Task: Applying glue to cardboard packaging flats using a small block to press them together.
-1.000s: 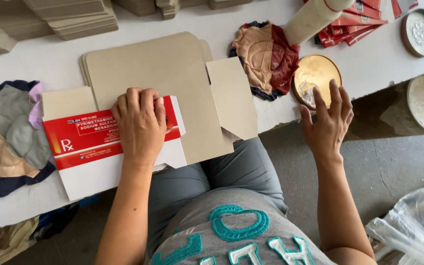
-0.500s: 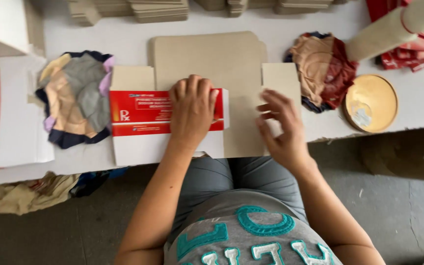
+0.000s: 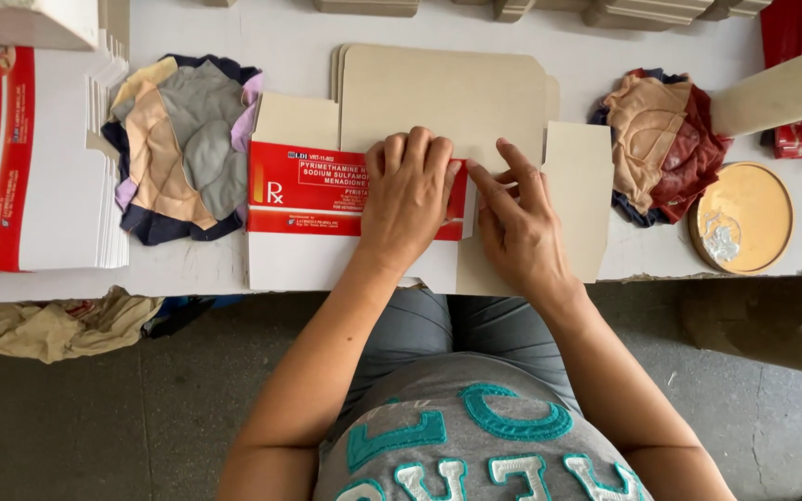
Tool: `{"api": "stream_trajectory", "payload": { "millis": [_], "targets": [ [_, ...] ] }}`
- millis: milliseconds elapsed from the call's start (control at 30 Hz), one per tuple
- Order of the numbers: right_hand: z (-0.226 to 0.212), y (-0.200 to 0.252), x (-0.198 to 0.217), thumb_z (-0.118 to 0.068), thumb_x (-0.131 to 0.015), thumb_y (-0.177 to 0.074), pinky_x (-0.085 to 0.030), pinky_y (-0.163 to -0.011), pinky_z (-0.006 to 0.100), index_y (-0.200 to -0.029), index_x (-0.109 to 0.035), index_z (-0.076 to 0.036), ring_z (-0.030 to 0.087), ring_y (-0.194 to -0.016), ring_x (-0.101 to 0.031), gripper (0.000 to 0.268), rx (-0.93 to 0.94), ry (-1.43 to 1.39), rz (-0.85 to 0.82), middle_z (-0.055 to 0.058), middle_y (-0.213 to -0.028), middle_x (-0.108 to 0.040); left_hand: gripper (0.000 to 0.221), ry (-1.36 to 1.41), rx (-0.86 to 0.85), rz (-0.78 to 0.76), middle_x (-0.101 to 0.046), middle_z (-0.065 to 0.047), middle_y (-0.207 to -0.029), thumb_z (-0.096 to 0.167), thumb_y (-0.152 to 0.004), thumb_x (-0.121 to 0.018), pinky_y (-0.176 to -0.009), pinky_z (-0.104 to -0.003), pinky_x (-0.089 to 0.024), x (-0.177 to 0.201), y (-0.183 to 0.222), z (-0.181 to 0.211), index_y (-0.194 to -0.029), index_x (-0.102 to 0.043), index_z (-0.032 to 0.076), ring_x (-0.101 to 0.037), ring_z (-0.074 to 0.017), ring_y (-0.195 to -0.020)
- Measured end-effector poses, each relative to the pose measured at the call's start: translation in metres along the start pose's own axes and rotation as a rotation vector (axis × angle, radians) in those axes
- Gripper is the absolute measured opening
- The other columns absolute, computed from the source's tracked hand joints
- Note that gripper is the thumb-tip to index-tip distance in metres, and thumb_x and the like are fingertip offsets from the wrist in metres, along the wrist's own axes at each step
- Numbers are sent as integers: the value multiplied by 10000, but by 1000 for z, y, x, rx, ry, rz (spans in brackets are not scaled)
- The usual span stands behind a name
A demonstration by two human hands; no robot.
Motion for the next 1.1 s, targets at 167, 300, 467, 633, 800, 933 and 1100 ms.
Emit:
{"api": "stream_trajectory", "payload": {
  "millis": [167,300,467,633,800,933,1100],
  "targets": [
    [-3,18,-2,88,-632,-919,-576,-983,410,-1365,-674,-32,294,-1136,-640,464,28,24,-24,219,-1482,-516,206,1,-1,16,-552,-55,-1124,302,-1066,-604,-1026,-462,-406,5,1,1,-1132,-588,107,-495,-251,-1088],
    [-12,44,1,95,-632,-868,-571,-986,420,-1354,-676,-35,296,-1136,-640,504,27,37,-63,224,-1478,-516,210,-17,4,14,-550,-59,-1135,298,-1056,-613,-1020,-467,-406,4,0,0,-1139,-585,107,-493,-253,-1091],
    [-14,59,3,97,-649,-829,-572,-972,435,-1343,-679,-64,302,-1138,-649,540,62,58,-92,213,-1488,-502,214,-24,2,17,-547,-65,-1110,306,-1048,-615,-1002,-468,-405,2,0,1,-1113,-578,105,-495,-259,-1078],
    [-13,59,1,103,-648,-842,-571,-979,424,-1356,-669,-55,311,-1145,-651,538,65,59,-88,219,-1509,-482,204,15,22,7,-547,-58,-1091,306,-1057,-612,-985,-463,-404,3,0,0,-1091,-573,109,-496,-255,-1064],
    [-17,60,4,89,-659,-831,-559,-980,440,-1326,-673,-44,316,-1142,-652,513,91,48,-88,227,-1513,-474,195,19,27,9,-544,-57,-1084,303,-1060,-603,-984,-462,-399,4,-1,-1,-1080,-569,112,-494,-255,-1057],
    [-13,60,6,96,-633,-853,-573,-964,415,-1290,-685,-40,293,-1134,-665,461,6,-41,-87,219,-1500,-496,190,43,21,8,-541,-56,-1078,300,-1064,-594,-986,-466,-394,7,1,2,-1082,-570,112,-493,-260,-1047],
    [3,29,15,113,-578,-931,-594,-923,365,-1279,-673,-39,260,-1152,-682,392,-105,-235,-72,220,-1491,-522,186,75,30,11,-542,-63,-1089,285,-1062,-584,-981,-466,-390,9,-1,0,-1094,-572,101,-491,-265,-1047]
  ]
}}
Point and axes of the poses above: each hand's wrist, its own y-axis away from the middle knuckle, its own x-axis out of the back of the hand, z = x × y, the point moved 4 cm from there along -y, towards the middle knuckle
